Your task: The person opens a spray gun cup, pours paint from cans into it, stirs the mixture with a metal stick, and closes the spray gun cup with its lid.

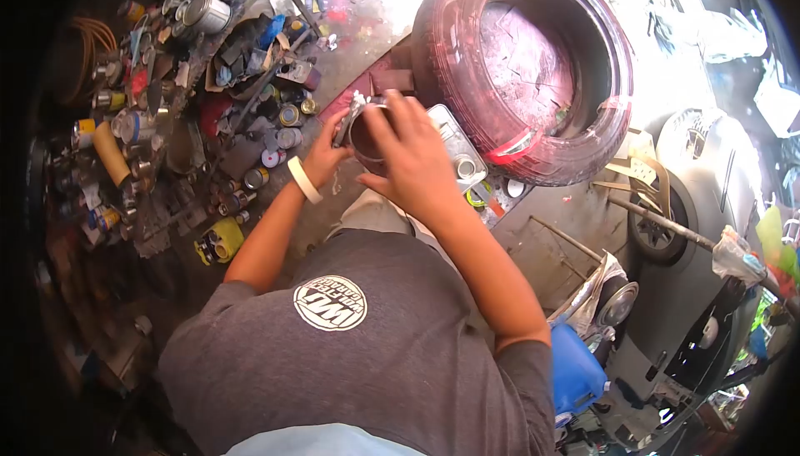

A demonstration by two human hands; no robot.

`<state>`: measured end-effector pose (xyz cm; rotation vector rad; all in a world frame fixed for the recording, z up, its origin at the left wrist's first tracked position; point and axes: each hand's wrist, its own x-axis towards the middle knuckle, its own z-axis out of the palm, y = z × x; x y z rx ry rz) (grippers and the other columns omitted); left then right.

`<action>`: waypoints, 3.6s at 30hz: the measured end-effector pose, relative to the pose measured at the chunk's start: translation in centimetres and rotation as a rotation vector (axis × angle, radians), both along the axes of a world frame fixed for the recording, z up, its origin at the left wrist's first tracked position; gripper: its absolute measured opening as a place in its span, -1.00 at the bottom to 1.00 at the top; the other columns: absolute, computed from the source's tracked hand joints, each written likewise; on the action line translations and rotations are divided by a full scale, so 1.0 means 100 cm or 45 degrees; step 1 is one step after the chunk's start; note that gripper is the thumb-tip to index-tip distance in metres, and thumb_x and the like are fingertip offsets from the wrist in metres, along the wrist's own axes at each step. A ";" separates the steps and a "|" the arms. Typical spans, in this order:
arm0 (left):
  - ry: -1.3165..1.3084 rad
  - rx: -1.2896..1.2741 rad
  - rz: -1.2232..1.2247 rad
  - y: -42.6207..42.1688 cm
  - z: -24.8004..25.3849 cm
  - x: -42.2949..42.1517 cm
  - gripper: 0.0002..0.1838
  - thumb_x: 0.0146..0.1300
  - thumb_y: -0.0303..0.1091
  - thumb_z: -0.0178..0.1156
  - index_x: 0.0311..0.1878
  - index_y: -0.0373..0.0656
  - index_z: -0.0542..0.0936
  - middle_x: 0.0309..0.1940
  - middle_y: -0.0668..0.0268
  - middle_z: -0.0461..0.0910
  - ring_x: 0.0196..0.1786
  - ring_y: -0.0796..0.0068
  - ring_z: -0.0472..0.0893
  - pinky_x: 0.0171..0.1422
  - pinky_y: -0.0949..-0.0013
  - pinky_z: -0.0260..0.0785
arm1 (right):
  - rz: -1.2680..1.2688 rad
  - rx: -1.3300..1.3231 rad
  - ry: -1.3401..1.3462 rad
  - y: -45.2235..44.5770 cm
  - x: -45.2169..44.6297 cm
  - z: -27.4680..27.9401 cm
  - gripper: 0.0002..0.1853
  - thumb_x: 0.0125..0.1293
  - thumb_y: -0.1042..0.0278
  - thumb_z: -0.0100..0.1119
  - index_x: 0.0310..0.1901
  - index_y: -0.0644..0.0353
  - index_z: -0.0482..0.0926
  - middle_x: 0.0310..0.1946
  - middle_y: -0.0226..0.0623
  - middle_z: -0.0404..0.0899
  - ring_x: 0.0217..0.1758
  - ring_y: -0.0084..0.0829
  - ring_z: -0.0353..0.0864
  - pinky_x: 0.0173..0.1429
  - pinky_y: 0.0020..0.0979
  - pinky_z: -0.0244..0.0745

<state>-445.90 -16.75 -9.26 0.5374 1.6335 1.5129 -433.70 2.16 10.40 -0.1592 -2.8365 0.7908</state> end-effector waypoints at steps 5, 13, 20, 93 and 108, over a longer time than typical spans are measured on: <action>-0.086 -0.257 -0.035 -0.021 0.030 0.003 -0.11 0.20 -0.55 0.15 0.62 -0.02 0.11 0.03 0.20 0.56 -0.11 0.46 0.56 0.04 0.36 0.47 | 0.037 -0.017 -0.131 -0.027 -0.028 -0.050 -0.05 -0.09 0.24 0.63 0.39 0.19 0.37 0.26 -0.05 0.40 0.28 0.04 0.45 0.31 -0.13 0.52; -0.281 -0.454 -0.244 0.024 0.000 -0.045 -0.11 0.17 -0.47 0.14 0.62 0.00 0.13 0.03 0.04 0.61 -0.16 0.27 0.63 -0.03 0.24 0.53 | -0.180 0.093 0.007 -0.033 -0.030 -0.049 0.03 -0.06 0.20 0.65 0.46 0.20 0.30 0.43 0.05 0.26 0.44 0.14 0.34 0.49 -0.08 0.36; 0.167 -0.813 -0.491 0.102 -0.049 -0.074 -0.14 0.23 -0.40 0.14 0.63 -0.05 0.12 0.25 -0.12 0.54 0.25 0.02 0.62 0.39 0.14 0.40 | -0.742 -0.108 0.085 -0.007 0.094 -0.020 -0.26 0.22 0.23 0.49 0.37 0.32 0.40 0.48 0.11 0.24 0.49 0.10 0.33 0.52 -0.03 0.29; -1.122 -0.935 0.435 -0.450 -0.355 0.101 0.06 0.29 0.30 0.16 0.65 -0.08 -0.05 0.61 -0.06 0.05 0.65 -0.05 0.05 0.68 -0.01 -0.07 | 1.253 0.780 -1.208 -0.401 -0.242 -0.526 -0.20 0.31 0.05 0.32 0.48 0.21 0.25 0.47 0.00 0.28 0.49 0.10 0.31 0.45 0.04 0.38; -0.771 -0.604 1.321 -0.487 -0.434 -0.017 -0.42 0.44 -0.20 0.09 0.47 -0.18 0.35 0.31 0.02 0.51 0.30 0.03 0.56 0.36 0.00 0.43 | 1.895 0.687 0.092 -0.783 -0.392 -0.869 -0.14 0.41 -0.30 0.05 0.59 0.04 0.17 0.56 0.13 0.15 0.53 0.19 0.28 0.46 0.20 0.33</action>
